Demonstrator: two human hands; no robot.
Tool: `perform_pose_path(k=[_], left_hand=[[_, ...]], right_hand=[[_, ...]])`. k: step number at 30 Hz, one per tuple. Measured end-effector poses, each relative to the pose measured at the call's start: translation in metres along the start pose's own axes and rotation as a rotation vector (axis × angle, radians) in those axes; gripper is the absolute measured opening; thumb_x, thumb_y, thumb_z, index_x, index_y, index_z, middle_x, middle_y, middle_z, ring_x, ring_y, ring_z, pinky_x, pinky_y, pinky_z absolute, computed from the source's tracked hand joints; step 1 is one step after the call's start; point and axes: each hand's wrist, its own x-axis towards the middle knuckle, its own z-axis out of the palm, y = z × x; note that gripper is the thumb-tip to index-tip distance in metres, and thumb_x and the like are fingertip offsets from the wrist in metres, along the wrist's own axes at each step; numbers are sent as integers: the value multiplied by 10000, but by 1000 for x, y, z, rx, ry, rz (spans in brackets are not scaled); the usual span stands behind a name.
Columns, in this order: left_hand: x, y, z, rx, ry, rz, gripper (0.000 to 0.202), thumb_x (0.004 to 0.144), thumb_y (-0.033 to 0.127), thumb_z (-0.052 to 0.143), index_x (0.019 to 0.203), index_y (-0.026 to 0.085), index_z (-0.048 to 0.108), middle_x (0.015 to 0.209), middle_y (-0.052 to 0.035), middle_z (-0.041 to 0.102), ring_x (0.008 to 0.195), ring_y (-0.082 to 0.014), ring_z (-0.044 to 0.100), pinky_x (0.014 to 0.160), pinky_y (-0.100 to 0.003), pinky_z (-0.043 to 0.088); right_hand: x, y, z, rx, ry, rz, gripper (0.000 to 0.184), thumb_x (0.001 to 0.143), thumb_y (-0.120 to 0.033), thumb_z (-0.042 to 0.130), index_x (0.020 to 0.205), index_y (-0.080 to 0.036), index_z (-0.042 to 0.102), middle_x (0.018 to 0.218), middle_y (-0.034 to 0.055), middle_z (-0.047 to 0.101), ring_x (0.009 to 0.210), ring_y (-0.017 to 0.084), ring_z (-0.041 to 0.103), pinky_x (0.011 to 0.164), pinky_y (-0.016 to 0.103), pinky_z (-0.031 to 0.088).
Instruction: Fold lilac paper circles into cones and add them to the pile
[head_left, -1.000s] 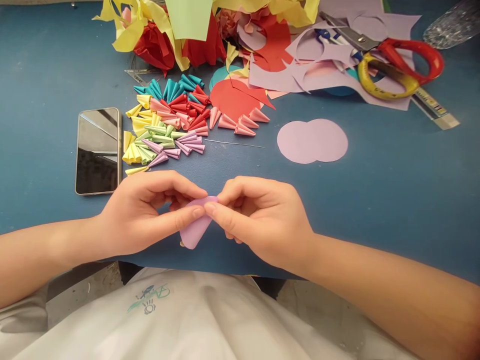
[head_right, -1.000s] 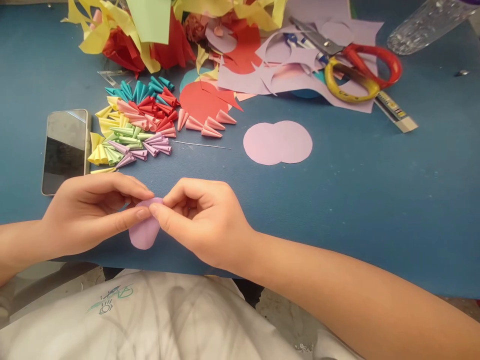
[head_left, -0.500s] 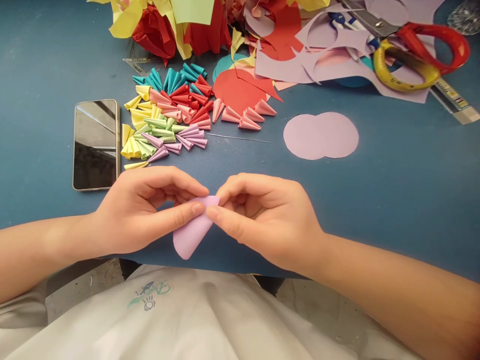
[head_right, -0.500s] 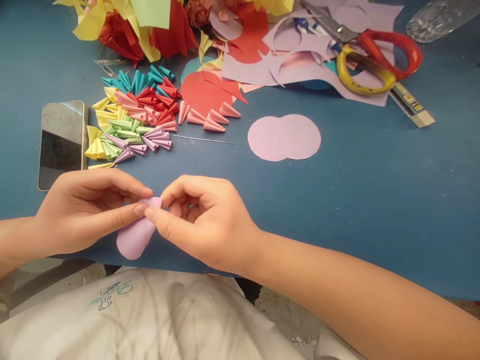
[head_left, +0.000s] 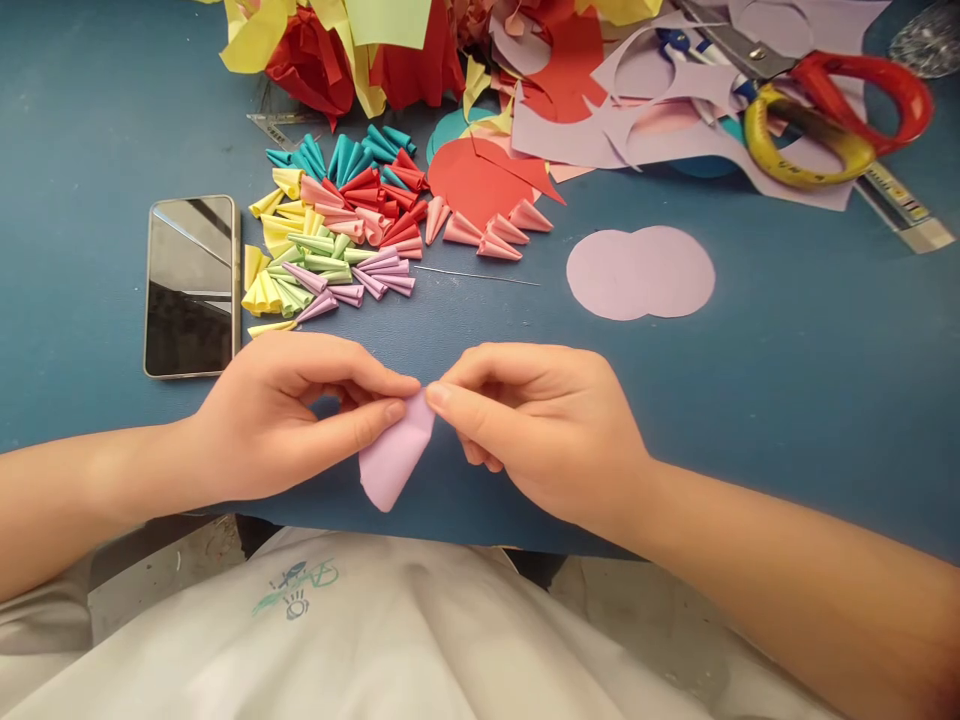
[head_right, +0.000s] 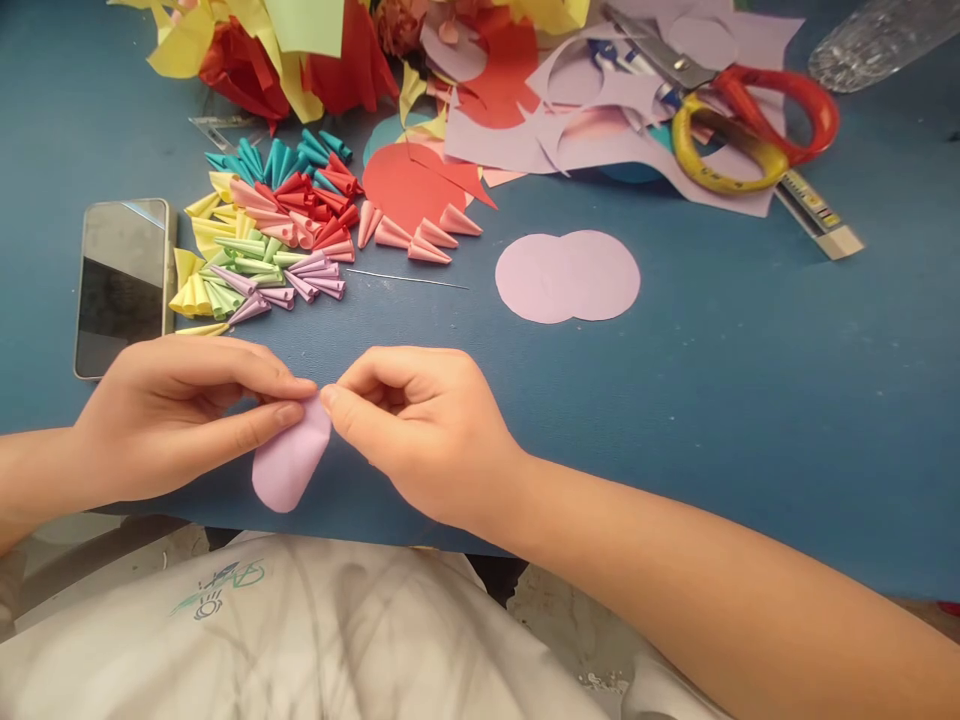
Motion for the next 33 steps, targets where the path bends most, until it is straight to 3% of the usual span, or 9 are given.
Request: perform_pose_path(k=[3, 8, 11, 14, 20, 25, 29, 33], left_hand=[[3, 0, -1, 37, 14, -88, 114, 922, 265, 815, 984, 220, 899, 877, -44, 873, 713, -179, 797, 617, -211, 647], [5, -1, 1, 59, 51, -258, 220, 908, 364, 833, 1017, 186, 903, 888, -61, 876, 743, -216, 820, 662, -247, 687], [7, -3, 2, 101, 30, -263, 200, 891, 336, 817, 996, 188, 902, 855, -42, 872, 704, -207, 809, 624, -239, 664], [9, -4, 2, 169, 10, -249, 170, 873, 288, 781, 956, 198, 899, 811, -16, 862, 659, -186, 790, 579, -216, 617], [11, -2, 1, 246, -38, -271, 174, 879, 268, 740, 950, 201, 884, 810, 4, 855, 696, -182, 793, 621, -222, 592], [11, -1, -1, 343, -92, -209, 180, 907, 236, 699, 949, 196, 870, 743, 1, 811, 623, -155, 708, 596, -248, 515], [11, -2, -4, 481, -97, -102, 212, 953, 287, 684, 988, 208, 878, 719, -14, 758, 654, -166, 660, 642, -285, 485], [11, -5, -7, 590, -113, -103, 250, 969, 352, 680, 1064, 237, 881, 823, -32, 714, 691, -165, 643, 666, -283, 469]], right_hand=[[5, 5, -1, -181, 37, -109, 263, 950, -204, 735, 692, -221, 686, 601, -28, 646, 553, 122, 558, 552, 282, 465], [16, 22, -4, -463, 155, -524, 58, 967, -181, 710, 943, -220, 746, 876, 43, 776, 729, 174, 678, 630, 313, 553], [22, 30, -5, -507, 109, -658, 163, 974, -110, 654, 1054, -231, 729, 927, 44, 808, 809, 201, 714, 693, 341, 580], [26, 35, -5, -567, 58, -663, 188, 977, -88, 639, 1067, -238, 707, 932, 45, 814, 848, 219, 704, 756, 361, 574], [27, 36, -3, -689, 72, -648, 127, 988, -109, 662, 977, -230, 698, 868, 35, 781, 811, 209, 673, 702, 331, 542], [26, 35, -3, -729, 60, -600, 164, 997, -103, 663, 916, -244, 683, 867, 30, 787, 851, 212, 697, 742, 345, 563], [27, 34, -2, -714, 56, -585, 189, 980, -79, 674, 901, -250, 675, 854, 32, 786, 841, 227, 694, 719, 361, 565], [28, 34, 0, -700, 55, -570, 191, 976, -77, 670, 894, -250, 658, 852, 27, 780, 836, 223, 679, 710, 352, 548]])
